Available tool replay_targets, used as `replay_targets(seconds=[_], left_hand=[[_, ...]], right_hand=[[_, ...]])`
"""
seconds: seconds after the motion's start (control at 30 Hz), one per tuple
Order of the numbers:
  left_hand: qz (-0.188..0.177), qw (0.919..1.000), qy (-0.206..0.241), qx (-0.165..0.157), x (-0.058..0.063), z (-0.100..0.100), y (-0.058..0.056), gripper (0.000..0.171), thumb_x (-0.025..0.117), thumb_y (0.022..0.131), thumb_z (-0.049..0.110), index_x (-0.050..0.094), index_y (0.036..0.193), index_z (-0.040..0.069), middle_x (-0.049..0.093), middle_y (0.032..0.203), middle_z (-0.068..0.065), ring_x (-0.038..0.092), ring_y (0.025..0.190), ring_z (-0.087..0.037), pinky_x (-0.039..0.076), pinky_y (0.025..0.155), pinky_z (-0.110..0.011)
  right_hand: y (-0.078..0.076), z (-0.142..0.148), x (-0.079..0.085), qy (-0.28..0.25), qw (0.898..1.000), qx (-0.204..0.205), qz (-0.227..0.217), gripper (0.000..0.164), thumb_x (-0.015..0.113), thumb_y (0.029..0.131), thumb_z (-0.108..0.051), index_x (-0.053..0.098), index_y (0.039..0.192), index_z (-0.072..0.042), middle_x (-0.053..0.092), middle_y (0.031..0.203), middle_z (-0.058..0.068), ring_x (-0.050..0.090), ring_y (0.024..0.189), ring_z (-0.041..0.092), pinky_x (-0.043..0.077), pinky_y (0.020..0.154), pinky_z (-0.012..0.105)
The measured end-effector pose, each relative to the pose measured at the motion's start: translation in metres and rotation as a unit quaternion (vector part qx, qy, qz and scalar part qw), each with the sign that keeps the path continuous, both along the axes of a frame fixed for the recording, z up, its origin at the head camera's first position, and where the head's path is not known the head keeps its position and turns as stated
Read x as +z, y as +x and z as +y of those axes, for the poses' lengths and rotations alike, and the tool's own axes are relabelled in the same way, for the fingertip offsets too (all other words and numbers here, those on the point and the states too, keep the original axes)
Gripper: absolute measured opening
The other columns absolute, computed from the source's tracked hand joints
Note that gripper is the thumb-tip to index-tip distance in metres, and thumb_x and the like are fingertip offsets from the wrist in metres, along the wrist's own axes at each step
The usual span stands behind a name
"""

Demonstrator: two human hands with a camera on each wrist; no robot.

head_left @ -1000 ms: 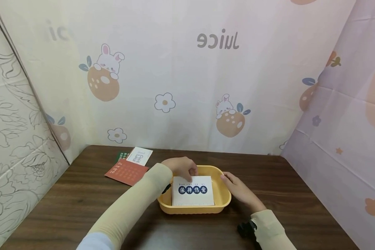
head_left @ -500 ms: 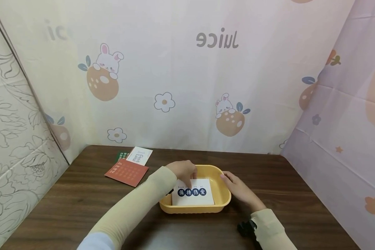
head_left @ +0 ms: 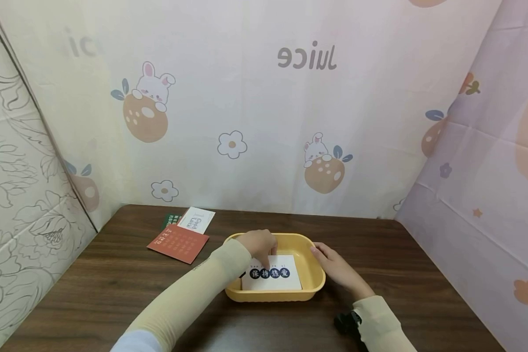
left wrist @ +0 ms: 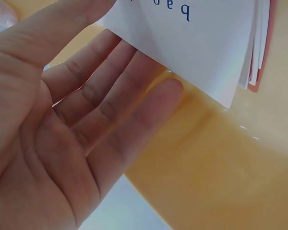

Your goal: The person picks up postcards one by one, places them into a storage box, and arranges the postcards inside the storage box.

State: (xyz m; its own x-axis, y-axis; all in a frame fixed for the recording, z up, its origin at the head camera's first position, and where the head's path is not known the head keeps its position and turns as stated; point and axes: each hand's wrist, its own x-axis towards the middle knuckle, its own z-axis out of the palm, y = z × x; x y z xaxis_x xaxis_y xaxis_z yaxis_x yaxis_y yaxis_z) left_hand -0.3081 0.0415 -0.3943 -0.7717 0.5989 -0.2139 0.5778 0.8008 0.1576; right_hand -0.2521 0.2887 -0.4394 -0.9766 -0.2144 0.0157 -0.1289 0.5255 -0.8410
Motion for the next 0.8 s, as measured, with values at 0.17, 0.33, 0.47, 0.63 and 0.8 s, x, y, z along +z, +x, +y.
replay_targets(seconds=[0.17, 0.33, 0.47, 0.63, 0.8], left_hand=[[0.002, 1.0000, -0.007, -0.006, 0.001, 0.000, 0.002, 0.027, 0.090, 0.076, 0.028, 0.071, 0.092, 0.019, 0.063, 0.086, 0.010, 0.057, 0.075, -0.007, 0.050, 0.070, -0.025], [-0.003, 1.0000, -0.002, 0.001, 0.002, -0.001, 0.003, 0.027, 0.091, 0.075, 0.028, 0.070, 0.090, 0.019, 0.062, 0.085, 0.010, 0.057, 0.075, -0.008, 0.050, 0.070, -0.025], [-0.005, 1.0000, 0.000, 0.005, 0.004, -0.002, 0.004, 0.026, 0.090, 0.076, 0.027, 0.070, 0.090, 0.019, 0.063, 0.085, 0.010, 0.057, 0.075, -0.008, 0.050, 0.071, -0.025], [0.000, 1.0000, -0.004, 0.004, 0.006, -0.004, 0.006, 0.026, 0.089, 0.078, 0.027, 0.073, 0.097, 0.018, 0.065, 0.090, 0.009, 0.058, 0.078, -0.008, 0.051, 0.074, -0.026], [0.013, 0.9998, -0.007, -0.011, 0.014, -0.010, 0.007, 0.032, 0.087, 0.079, 0.029, 0.075, 0.107, 0.018, 0.068, 0.096, 0.009, 0.061, 0.085, -0.007, 0.052, 0.077, -0.027]], right_hand=[[0.001, -0.001, 0.000, 0.005, 1.000, -0.010, 0.000, 0.052, 0.044, 0.108, -0.039, 0.049, 0.142, 0.001, 0.060, 0.128, 0.017, 0.062, 0.104, 0.023, 0.051, 0.089, 0.041], [0.001, -0.002, 0.002, 0.004, 1.000, -0.008, 0.003, 0.052, 0.045, 0.108, -0.039, 0.050, 0.141, 0.000, 0.061, 0.128, 0.018, 0.062, 0.104, 0.023, 0.051, 0.090, 0.041], [0.002, -0.002, 0.002, 0.003, 1.000, -0.002, 0.007, 0.051, 0.045, 0.108, -0.038, 0.049, 0.142, 0.001, 0.060, 0.128, 0.018, 0.062, 0.104, 0.024, 0.051, 0.089, 0.042], [0.001, -0.002, 0.002, 0.008, 1.000, -0.004, 0.005, 0.051, 0.045, 0.108, -0.038, 0.049, 0.142, 0.001, 0.061, 0.127, 0.017, 0.062, 0.103, 0.023, 0.051, 0.089, 0.041], [0.001, -0.003, 0.003, 0.011, 1.000, -0.009, 0.007, 0.050, 0.045, 0.108, -0.038, 0.050, 0.141, -0.001, 0.062, 0.125, 0.017, 0.062, 0.100, 0.022, 0.051, 0.087, 0.038]])
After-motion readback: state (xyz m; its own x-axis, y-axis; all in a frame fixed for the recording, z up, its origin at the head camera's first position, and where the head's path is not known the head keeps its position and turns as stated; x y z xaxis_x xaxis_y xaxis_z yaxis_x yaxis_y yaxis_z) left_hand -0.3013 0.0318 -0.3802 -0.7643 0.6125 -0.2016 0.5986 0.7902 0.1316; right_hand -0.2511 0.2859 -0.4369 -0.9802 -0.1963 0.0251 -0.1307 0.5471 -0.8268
